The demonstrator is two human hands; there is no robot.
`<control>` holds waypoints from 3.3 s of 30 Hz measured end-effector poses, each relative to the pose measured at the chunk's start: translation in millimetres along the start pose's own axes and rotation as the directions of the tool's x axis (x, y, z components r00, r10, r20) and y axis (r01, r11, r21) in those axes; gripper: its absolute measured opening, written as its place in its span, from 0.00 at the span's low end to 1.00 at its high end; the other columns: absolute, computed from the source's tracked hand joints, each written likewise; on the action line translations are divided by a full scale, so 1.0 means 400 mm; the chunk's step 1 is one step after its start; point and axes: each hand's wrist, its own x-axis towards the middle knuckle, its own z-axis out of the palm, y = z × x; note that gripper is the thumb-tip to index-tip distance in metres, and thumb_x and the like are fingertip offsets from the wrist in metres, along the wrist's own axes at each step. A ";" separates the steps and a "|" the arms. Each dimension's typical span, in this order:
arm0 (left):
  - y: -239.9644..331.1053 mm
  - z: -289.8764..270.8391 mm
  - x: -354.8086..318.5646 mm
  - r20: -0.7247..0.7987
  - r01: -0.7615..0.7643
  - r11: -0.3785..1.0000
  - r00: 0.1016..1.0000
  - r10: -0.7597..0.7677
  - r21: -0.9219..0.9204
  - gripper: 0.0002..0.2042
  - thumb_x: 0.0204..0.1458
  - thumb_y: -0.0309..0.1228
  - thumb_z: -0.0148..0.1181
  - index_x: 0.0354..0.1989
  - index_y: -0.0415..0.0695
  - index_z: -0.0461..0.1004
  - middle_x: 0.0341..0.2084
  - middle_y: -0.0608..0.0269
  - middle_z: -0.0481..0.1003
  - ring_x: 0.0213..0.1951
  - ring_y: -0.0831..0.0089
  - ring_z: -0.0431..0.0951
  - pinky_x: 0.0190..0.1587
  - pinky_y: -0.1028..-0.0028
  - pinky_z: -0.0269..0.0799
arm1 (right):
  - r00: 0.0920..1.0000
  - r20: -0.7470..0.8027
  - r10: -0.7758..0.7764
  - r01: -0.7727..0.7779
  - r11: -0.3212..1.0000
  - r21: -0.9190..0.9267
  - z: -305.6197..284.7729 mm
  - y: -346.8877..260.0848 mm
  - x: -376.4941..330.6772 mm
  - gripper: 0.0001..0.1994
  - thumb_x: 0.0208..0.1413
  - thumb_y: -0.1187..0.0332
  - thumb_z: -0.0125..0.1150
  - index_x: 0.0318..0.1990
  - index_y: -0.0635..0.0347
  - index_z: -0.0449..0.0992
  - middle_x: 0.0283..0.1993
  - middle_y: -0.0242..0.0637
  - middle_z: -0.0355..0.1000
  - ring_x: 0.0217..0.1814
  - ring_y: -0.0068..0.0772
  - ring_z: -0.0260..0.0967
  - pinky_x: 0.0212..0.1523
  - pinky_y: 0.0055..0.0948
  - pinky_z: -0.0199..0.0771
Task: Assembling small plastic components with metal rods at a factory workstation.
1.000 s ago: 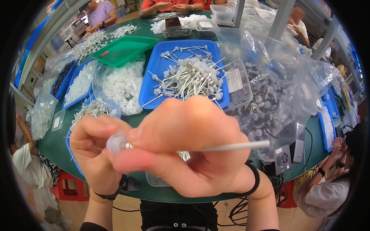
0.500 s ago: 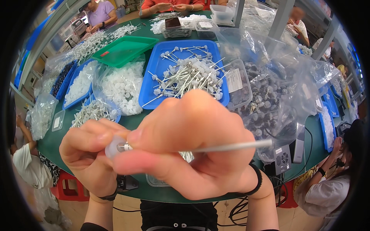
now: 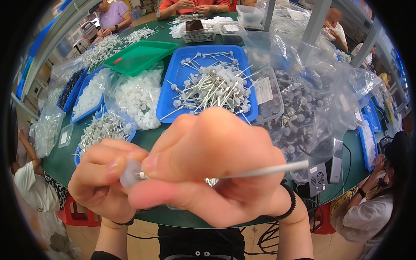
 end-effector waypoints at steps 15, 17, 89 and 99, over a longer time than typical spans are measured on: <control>-0.005 -0.016 0.002 0.072 -0.107 0.987 0.992 0.099 0.116 0.11 0.38 0.28 0.60 0.31 0.41 0.67 0.23 0.56 0.71 0.24 0.66 0.72 0.23 0.74 0.67 | 0.997 0.072 -0.023 0.022 1.000 0.010 -0.001 0.001 0.004 0.19 0.43 0.60 0.58 0.34 0.61 0.56 0.21 0.46 0.65 0.16 0.29 0.64 0.12 0.21 0.64; -0.002 -0.009 0.012 0.072 -0.113 0.990 0.992 0.106 0.088 0.14 0.36 0.31 0.62 0.31 0.40 0.68 0.23 0.56 0.71 0.24 0.65 0.72 0.24 0.74 0.66 | 1.000 0.023 -0.014 0.014 1.000 -0.026 -0.004 -0.011 0.001 0.19 0.44 0.59 0.56 0.34 0.60 0.56 0.20 0.44 0.65 0.15 0.27 0.63 0.12 0.20 0.64; -0.090 -0.022 0.010 0.235 0.368 0.623 0.928 -0.288 -0.690 0.08 0.32 0.17 0.61 0.25 0.35 0.73 0.25 0.56 0.71 0.29 0.70 0.72 0.31 0.76 0.68 | 0.962 -0.032 0.272 -0.255 0.931 0.261 0.007 0.025 -0.004 0.12 0.44 0.68 0.58 0.28 0.62 0.59 0.18 0.43 0.65 0.12 0.25 0.61 0.11 0.18 0.61; -0.432 -0.187 -0.012 -0.104 0.478 0.562 0.816 -0.568 0.675 0.13 0.39 0.25 0.55 0.36 0.38 0.71 0.32 0.54 0.72 0.37 0.68 0.72 0.39 0.75 0.65 | 0.852 -0.236 0.467 -0.522 0.737 -0.429 -0.136 0.241 -0.045 0.12 0.42 0.74 0.55 0.37 0.62 0.67 0.32 0.47 0.66 0.30 0.30 0.67 0.31 0.23 0.67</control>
